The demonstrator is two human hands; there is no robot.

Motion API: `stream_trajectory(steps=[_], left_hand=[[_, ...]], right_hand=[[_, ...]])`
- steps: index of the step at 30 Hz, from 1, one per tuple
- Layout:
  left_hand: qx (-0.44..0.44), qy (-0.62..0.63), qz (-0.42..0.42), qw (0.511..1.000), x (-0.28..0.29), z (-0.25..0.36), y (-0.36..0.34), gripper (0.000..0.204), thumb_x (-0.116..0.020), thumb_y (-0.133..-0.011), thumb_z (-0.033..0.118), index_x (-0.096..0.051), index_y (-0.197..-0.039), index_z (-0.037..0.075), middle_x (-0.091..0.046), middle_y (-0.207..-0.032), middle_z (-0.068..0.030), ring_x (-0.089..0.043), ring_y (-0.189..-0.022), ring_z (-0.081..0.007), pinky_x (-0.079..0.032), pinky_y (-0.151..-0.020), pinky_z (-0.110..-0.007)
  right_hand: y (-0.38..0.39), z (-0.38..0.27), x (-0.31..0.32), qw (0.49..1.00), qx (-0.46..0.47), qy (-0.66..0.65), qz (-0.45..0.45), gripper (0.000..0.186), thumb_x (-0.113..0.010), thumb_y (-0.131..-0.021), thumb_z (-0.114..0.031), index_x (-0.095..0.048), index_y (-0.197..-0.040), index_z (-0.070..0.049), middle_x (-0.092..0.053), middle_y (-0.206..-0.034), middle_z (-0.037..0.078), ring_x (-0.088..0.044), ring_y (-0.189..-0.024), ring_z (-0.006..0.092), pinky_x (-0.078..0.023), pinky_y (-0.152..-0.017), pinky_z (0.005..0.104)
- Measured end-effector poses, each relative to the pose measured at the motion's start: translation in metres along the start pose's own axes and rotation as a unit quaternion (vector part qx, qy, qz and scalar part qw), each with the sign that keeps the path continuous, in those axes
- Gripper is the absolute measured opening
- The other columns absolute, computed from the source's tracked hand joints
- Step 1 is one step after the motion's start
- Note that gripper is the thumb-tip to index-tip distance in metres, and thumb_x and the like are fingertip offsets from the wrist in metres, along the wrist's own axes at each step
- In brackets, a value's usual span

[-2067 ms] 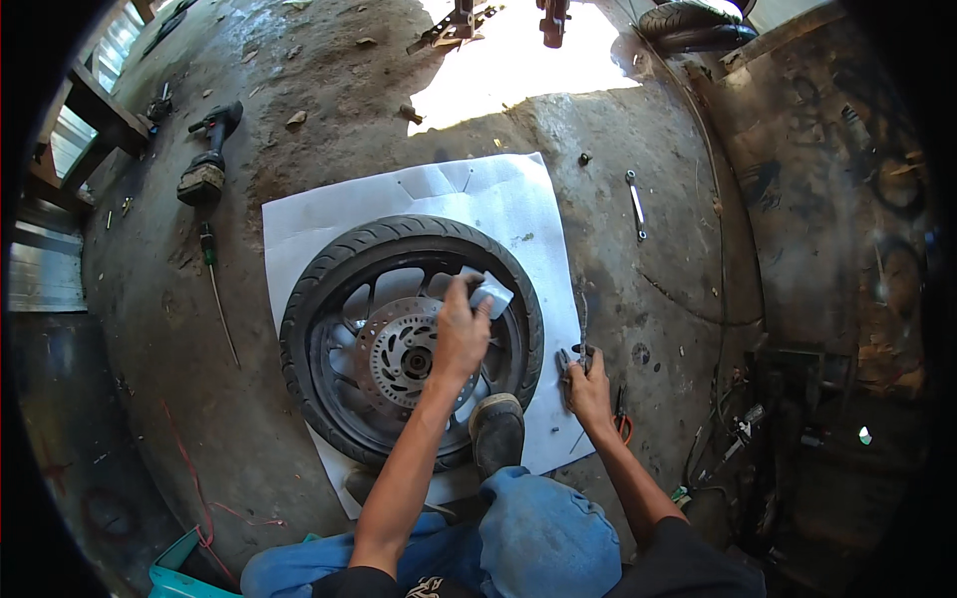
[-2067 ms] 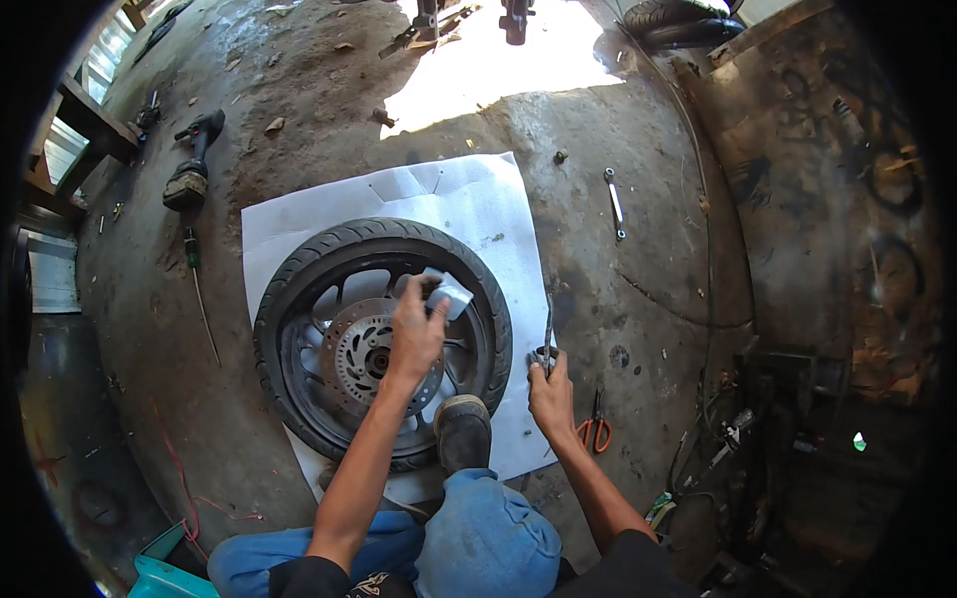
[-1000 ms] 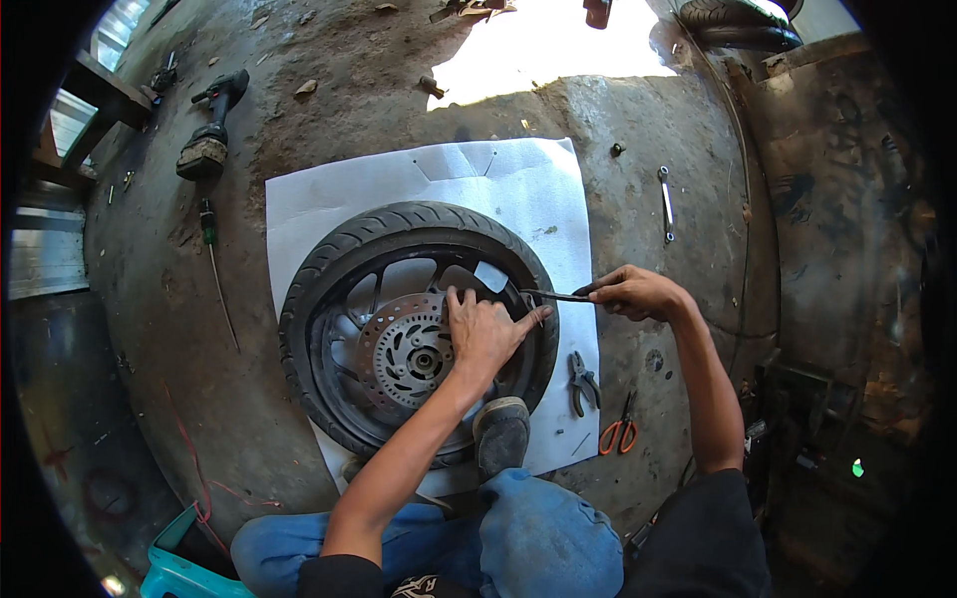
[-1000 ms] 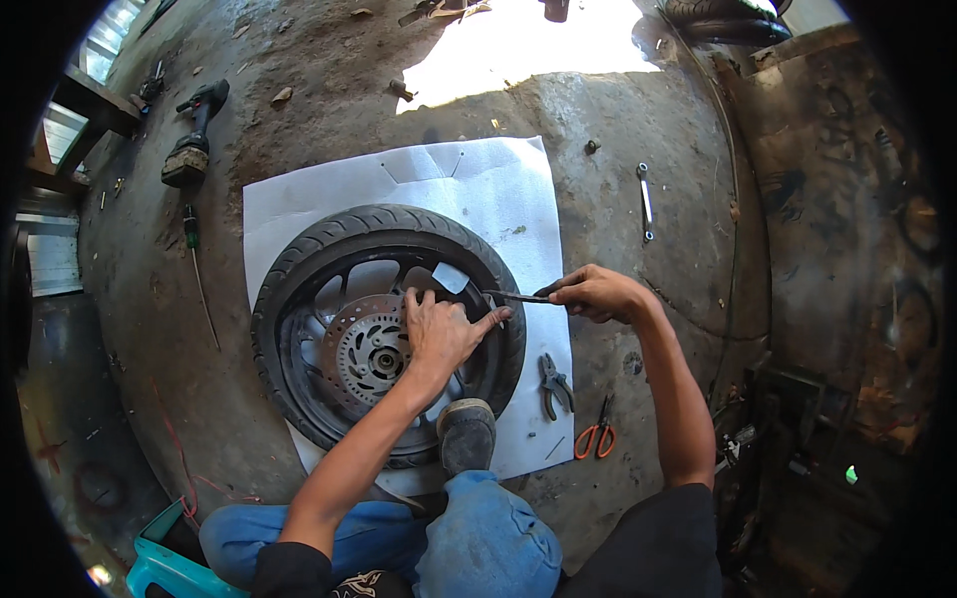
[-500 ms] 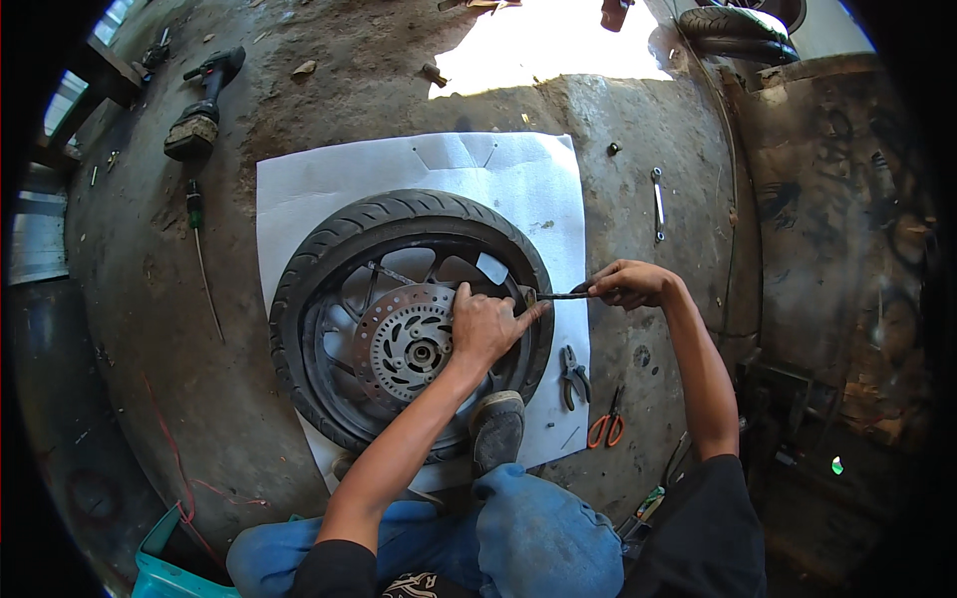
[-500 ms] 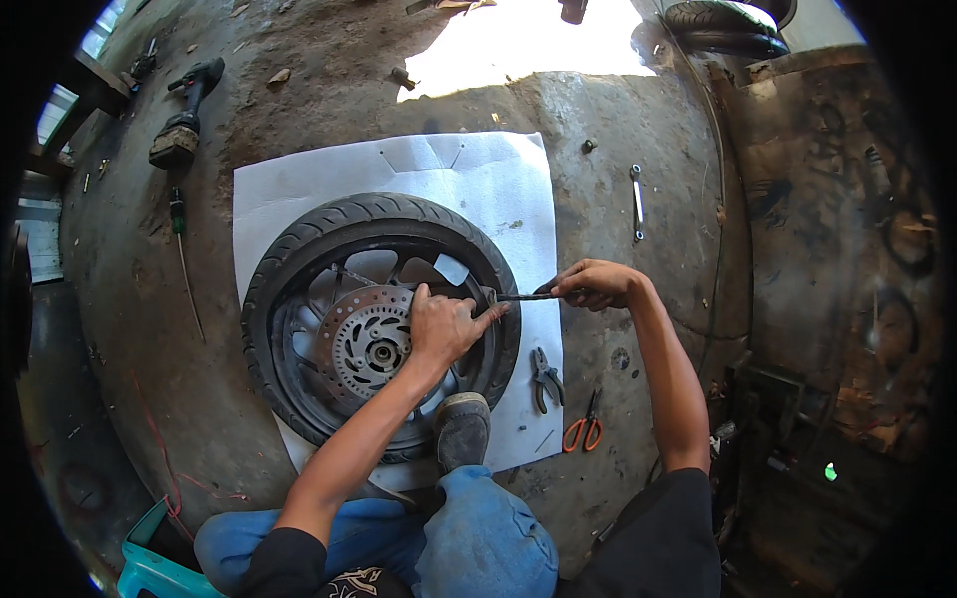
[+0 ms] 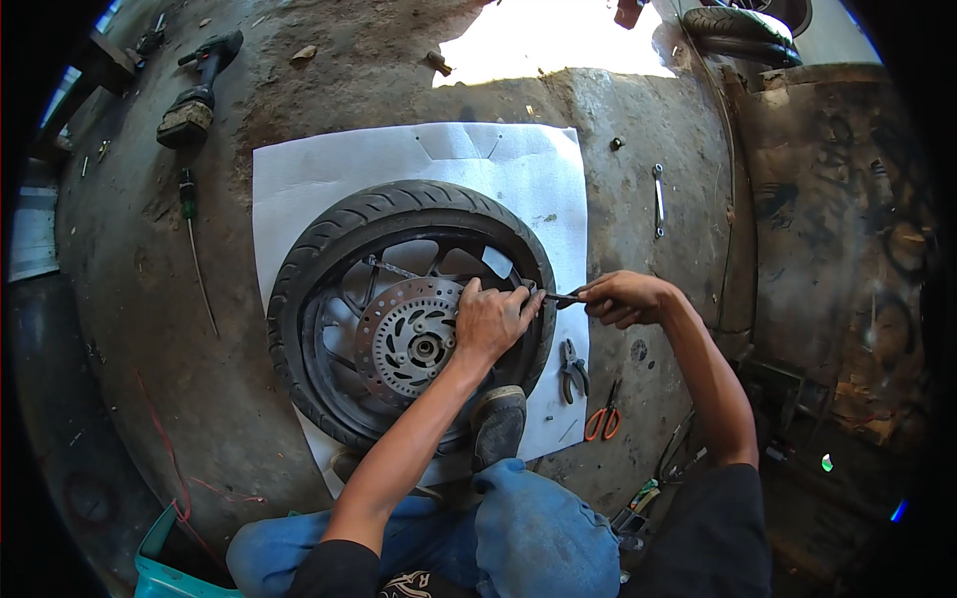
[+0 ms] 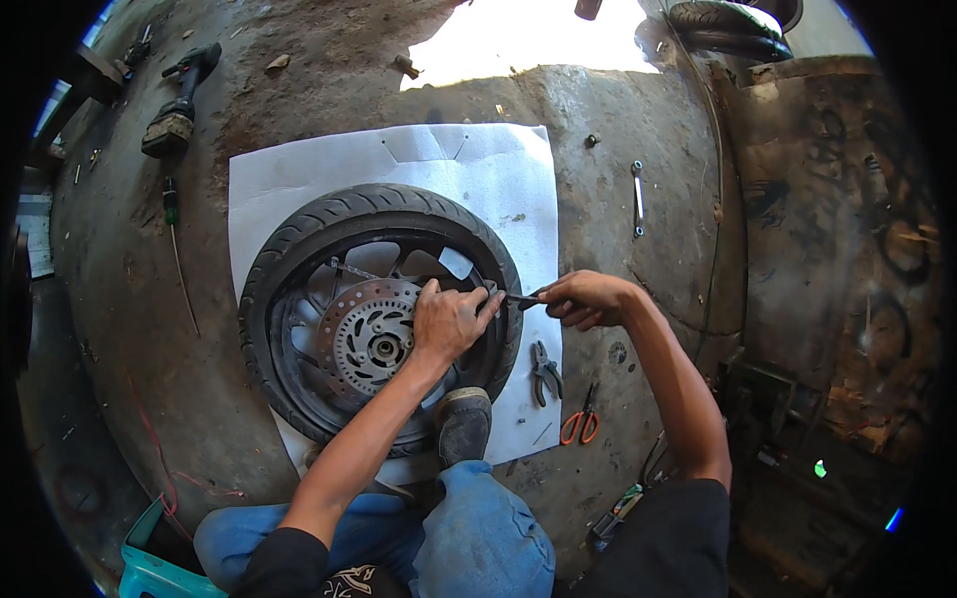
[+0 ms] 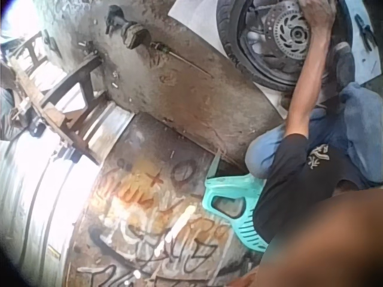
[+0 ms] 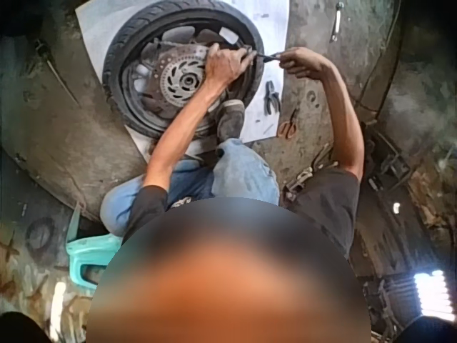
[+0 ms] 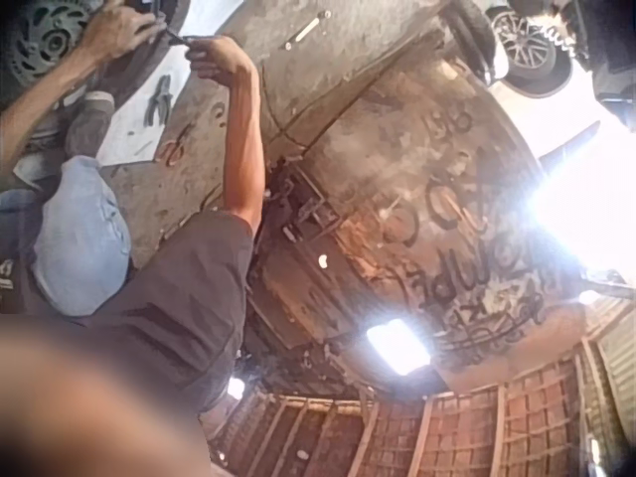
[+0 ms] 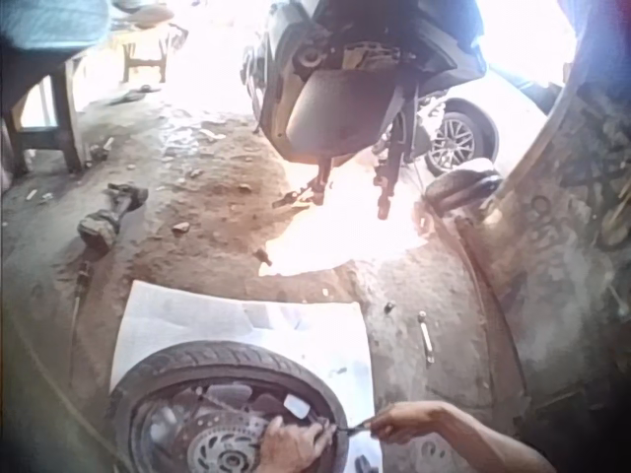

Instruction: Prying a tire from a motorcycle rim using a tire iron tool.

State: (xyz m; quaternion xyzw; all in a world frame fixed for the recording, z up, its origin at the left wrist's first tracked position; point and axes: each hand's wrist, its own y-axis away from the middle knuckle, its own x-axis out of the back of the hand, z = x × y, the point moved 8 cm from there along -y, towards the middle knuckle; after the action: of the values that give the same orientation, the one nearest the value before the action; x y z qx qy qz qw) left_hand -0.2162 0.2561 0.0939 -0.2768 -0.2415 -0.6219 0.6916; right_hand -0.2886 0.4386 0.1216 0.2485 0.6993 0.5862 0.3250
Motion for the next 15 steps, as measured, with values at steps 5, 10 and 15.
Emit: stream_trajectory(steps=[5, 10, 15], left_hand=[[-0.030, -0.022, 0.010, 0.999, -0.002, -0.006, 0.006, 0.038, -0.058, -0.103, 0.035, -0.073, -0.083, 0.007, -0.066, -0.062, -0.0149, -0.064, -0.058, -0.0328, -0.045, -0.077, -0.045], [-0.036, -0.067, -0.024, 0.997, -0.009, -0.020, 0.010, 0.038, -0.054, -0.105, 0.032, -0.069, -0.084, 0.004, -0.067, -0.064, -0.0160, -0.064, -0.060, -0.0327, -0.046, -0.077, -0.043], [-0.104, -0.066, 0.020, 0.992, -0.010, -0.018, 0.009, 0.028, -0.063, -0.100, 0.027, -0.063, -0.081, 0.006, -0.063, -0.063, -0.0130, -0.064, -0.065, -0.0315, -0.048, -0.076, -0.041]], right_hand=[[-0.002, 0.017, -0.054, 0.980, 0.004, -0.191, 0.059, 0.022, -0.041, -0.109, -0.013, -0.059, -0.112, -0.002, -0.032, -0.068, -0.009, -0.028, -0.051, 0.0036, -0.023, -0.040, 0.0209], [-0.045, 0.053, -0.162, 0.908, 0.162, -0.290, 0.254, 0.005, -0.040, -0.106, -0.016, -0.040, -0.110, -0.013, -0.043, -0.077, 0.001, -0.040, -0.052, 0.0117, -0.036, -0.044, 0.0291], [-0.077, 0.067, -0.194, 0.870, 0.251, -0.335, 0.262, 0.010, -0.042, -0.109, -0.021, -0.034, -0.107, -0.016, -0.045, -0.076, 0.001, -0.041, -0.048, 0.0111, -0.034, -0.038, 0.0300]])
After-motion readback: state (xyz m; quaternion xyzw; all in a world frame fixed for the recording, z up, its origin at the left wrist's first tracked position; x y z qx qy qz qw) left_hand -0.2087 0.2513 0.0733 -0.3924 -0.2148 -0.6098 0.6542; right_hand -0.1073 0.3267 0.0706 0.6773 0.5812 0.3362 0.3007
